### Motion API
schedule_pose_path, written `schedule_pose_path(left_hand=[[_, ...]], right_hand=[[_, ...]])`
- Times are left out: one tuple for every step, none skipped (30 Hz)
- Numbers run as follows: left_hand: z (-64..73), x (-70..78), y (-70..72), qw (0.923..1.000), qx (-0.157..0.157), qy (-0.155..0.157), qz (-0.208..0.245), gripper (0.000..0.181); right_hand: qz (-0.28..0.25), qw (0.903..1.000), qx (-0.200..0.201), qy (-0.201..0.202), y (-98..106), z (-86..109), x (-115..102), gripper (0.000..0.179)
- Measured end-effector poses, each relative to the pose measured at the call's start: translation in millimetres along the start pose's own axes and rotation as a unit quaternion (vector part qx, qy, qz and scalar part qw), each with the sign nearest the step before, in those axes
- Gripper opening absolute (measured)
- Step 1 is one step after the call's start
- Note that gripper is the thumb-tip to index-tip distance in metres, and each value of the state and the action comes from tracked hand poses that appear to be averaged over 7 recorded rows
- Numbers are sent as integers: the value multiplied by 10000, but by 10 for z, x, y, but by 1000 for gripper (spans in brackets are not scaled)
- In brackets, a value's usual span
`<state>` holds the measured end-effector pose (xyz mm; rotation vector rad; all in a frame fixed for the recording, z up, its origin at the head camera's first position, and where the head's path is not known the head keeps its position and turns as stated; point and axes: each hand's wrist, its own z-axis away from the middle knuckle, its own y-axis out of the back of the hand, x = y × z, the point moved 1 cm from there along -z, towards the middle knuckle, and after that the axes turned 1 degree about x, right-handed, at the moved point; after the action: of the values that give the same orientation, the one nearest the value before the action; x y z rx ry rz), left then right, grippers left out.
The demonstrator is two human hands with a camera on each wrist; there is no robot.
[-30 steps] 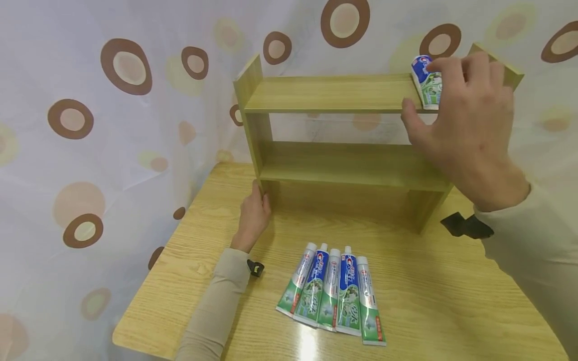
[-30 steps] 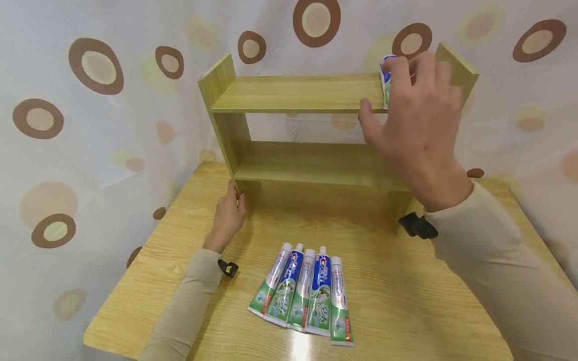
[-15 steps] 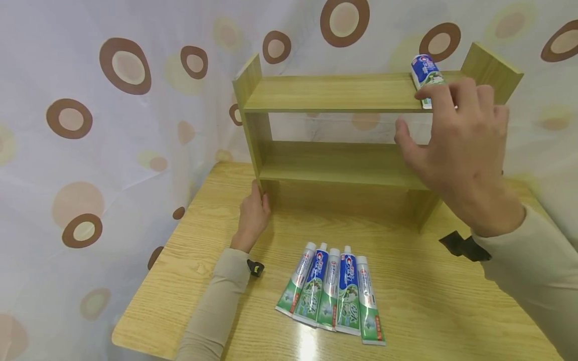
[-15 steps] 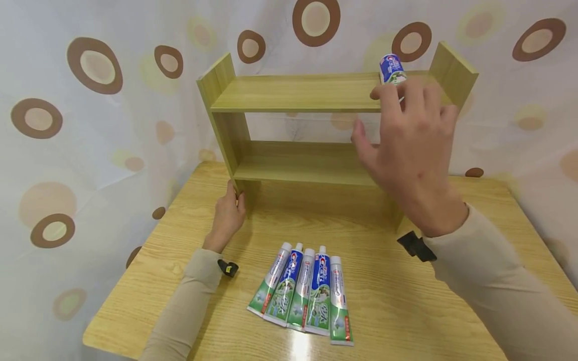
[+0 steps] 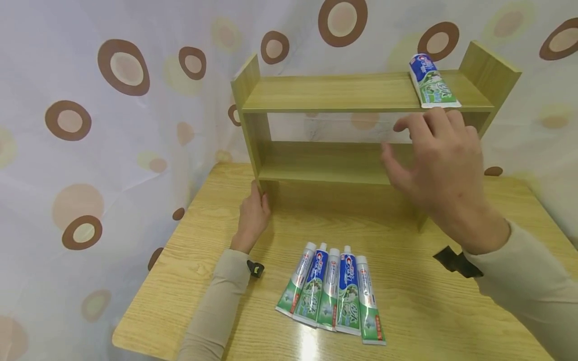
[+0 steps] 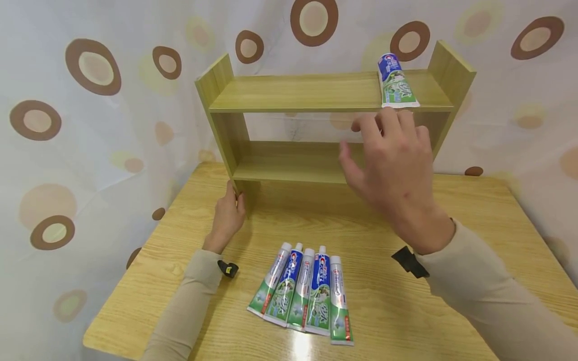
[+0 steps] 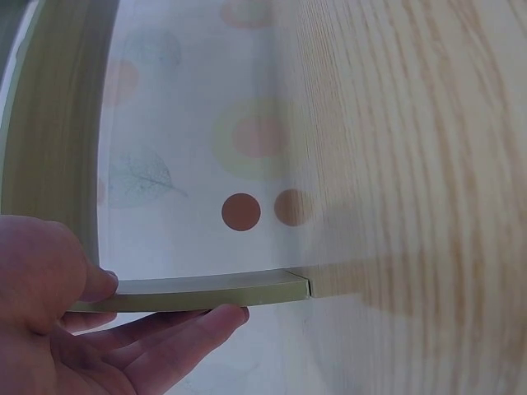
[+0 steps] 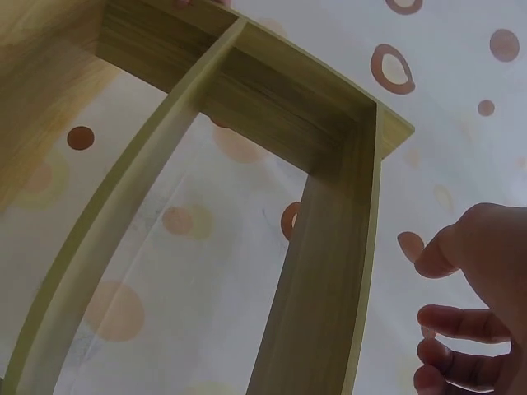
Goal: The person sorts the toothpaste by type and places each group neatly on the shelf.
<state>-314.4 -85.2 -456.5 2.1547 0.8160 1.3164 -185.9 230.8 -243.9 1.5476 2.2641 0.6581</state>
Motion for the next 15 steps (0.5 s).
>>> schedule_pose_path(left_hand=[[-2,-1,1,10000,9,-16,2,21],[-2,-1,1,10000,19,-32,-10,21],[-4,-1,0,10000,29,-52,-37,20],[-5,0,0,10000,28,-43,-43,20],[-5,1,1,10000,32,-44,-49,20],[-5,3,1,10000,30,-39,-57,20],[-5,5,1,10000,36,-31,-54,20],[-4,7,2,10000,49,-32,-65,20],[-3,9,2,10000,46,-33,-63,20],[-1,11,2,10000,37,-28,-49,21],[1,12,2,10000,37,-35,-62,21],[3,12,3,9999,53,-42,-78,21],[3,10,2,10000,56,-42,-64,21],[4,8,1,10000,56,-43,-64,21],[5,7,1,10000,36,-31,-52,22]], right_hand=[[-16,10000,-34,32,-5,17,-10,33],[-37,9999,-101,51,-7,35,-20,31],[-63,9998,-157,69,-10,53,-30,30],[-88,9997,-204,100,-14,68,-40,29],[-111,9995,-260,123,-18,81,-49,28],[-128,9994,-301,142,-24,94,-57,27],[-151,9992,-328,160,-32,105,-66,26],[-179,9990,-365,185,-37,115,-73,25],[-206,9988,-391,227,-44,126,-81,25],[-223,9985,-427,272,-52,138,-88,24],[-242,9981,-470,308,-60,150,-96,24],[-252,9978,-516,344,-68,163,-103,23],[-271,9973,-572,379,-77,176,-111,23],[-281,9968,-621,419,-85,190,-118,23],[-285,9963,-677,443,-94,204,-125,22]])
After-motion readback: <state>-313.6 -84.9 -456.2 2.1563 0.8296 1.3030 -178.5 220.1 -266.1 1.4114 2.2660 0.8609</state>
